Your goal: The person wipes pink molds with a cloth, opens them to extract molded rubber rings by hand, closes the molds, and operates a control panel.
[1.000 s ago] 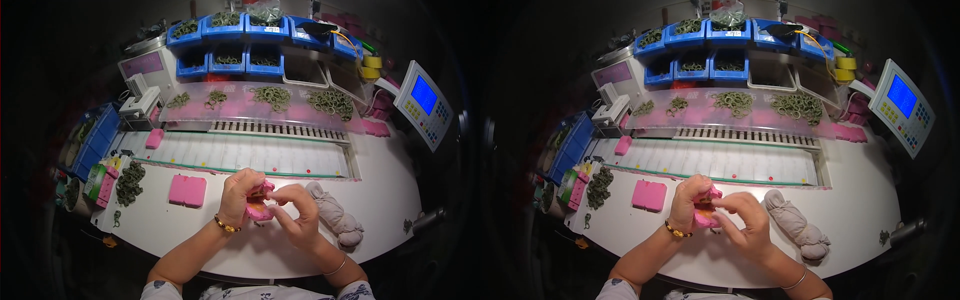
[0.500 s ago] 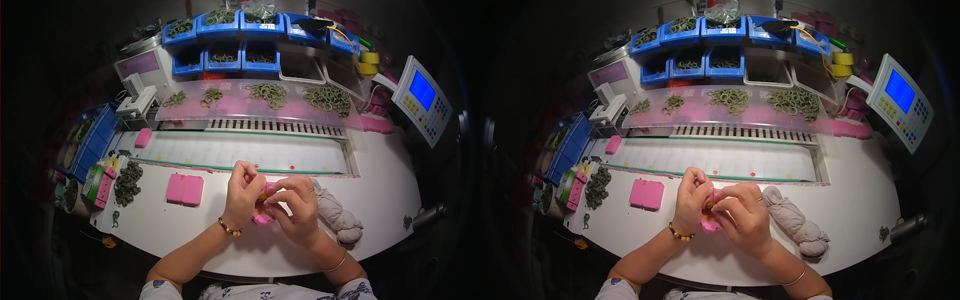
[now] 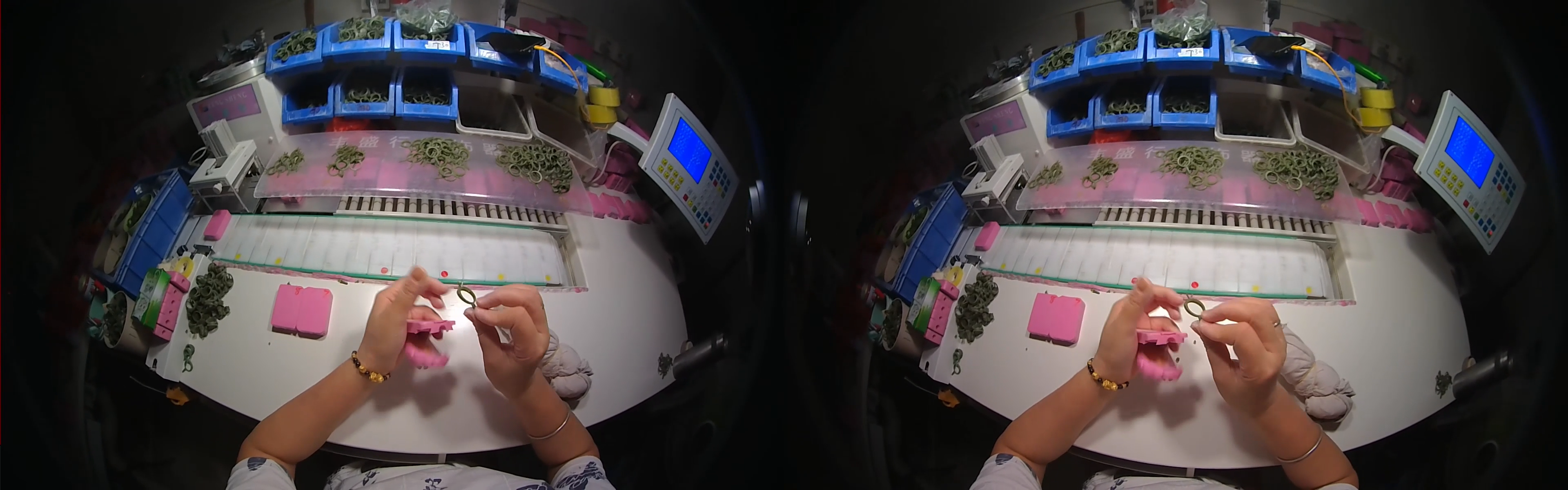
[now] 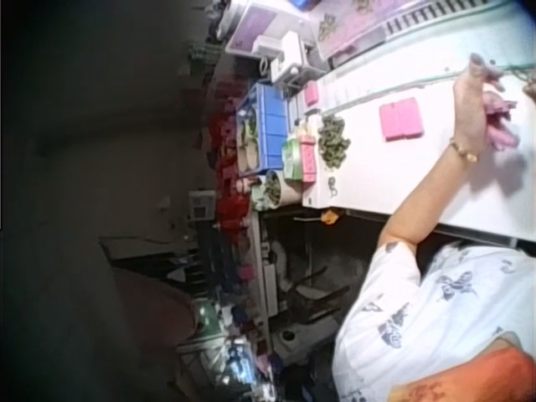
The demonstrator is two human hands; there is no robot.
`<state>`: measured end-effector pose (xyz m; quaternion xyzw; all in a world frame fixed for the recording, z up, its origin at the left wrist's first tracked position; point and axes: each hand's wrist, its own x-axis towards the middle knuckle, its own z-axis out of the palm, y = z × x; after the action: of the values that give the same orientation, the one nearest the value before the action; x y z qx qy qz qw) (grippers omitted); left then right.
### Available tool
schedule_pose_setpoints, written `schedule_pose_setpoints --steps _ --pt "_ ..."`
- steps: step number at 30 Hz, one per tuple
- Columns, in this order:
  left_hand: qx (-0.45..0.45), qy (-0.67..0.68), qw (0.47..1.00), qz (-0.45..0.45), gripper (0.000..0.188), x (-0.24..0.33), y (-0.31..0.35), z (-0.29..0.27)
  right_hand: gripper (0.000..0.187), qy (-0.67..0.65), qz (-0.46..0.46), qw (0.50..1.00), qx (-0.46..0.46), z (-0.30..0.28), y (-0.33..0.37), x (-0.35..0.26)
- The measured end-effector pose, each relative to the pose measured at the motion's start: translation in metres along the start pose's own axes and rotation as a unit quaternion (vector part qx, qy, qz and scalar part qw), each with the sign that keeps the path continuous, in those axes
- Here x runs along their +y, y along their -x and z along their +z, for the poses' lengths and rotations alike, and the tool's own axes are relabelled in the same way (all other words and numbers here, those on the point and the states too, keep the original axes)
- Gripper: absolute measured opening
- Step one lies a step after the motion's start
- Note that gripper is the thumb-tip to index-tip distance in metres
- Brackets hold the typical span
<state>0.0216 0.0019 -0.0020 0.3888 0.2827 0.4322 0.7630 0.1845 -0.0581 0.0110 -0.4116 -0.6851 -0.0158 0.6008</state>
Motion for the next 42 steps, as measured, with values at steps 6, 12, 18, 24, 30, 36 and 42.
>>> schedule_pose_setpoints --steps 6,12,18,24,30,36,42 --pt "-0.088 -0.076 0.993 0.027 0.018 -0.004 0.005 0.007 0.019 0.150 -0.124 0.979 -0.058 -0.005 0.002 0.003" --pt "-0.080 -0.052 0.995 -0.010 0.012 -0.004 0.003 0.001 0.022 0.151 -0.102 0.981 -0.070 -0.006 0.004 0.006" --pt "-0.078 -0.069 0.995 -0.010 0.010 -0.003 0.003 0.000 0.019 0.178 -0.128 0.972 -0.084 -0.007 0.004 0.007" --pt "-0.092 -0.100 0.991 0.006 0.008 -0.002 0.003 0.000 0.018 0.182 -0.126 0.973 -0.069 -0.006 0.004 0.007" --pt "-0.073 -0.134 0.988 0.002 0.009 0.002 0.006 0.002 0.017 0.121 -0.053 0.987 -0.095 -0.004 -0.001 0.006" --pt "-0.059 -0.336 0.915 0.214 0.007 0.005 -0.002 -0.002 0.010 -0.268 0.383 0.871 -0.150 -0.002 0.010 0.023" --pt "0.023 -0.452 0.871 0.193 0.012 0.083 -0.085 -0.037 0.012 -0.140 0.456 0.836 -0.270 -0.011 0.004 0.012"
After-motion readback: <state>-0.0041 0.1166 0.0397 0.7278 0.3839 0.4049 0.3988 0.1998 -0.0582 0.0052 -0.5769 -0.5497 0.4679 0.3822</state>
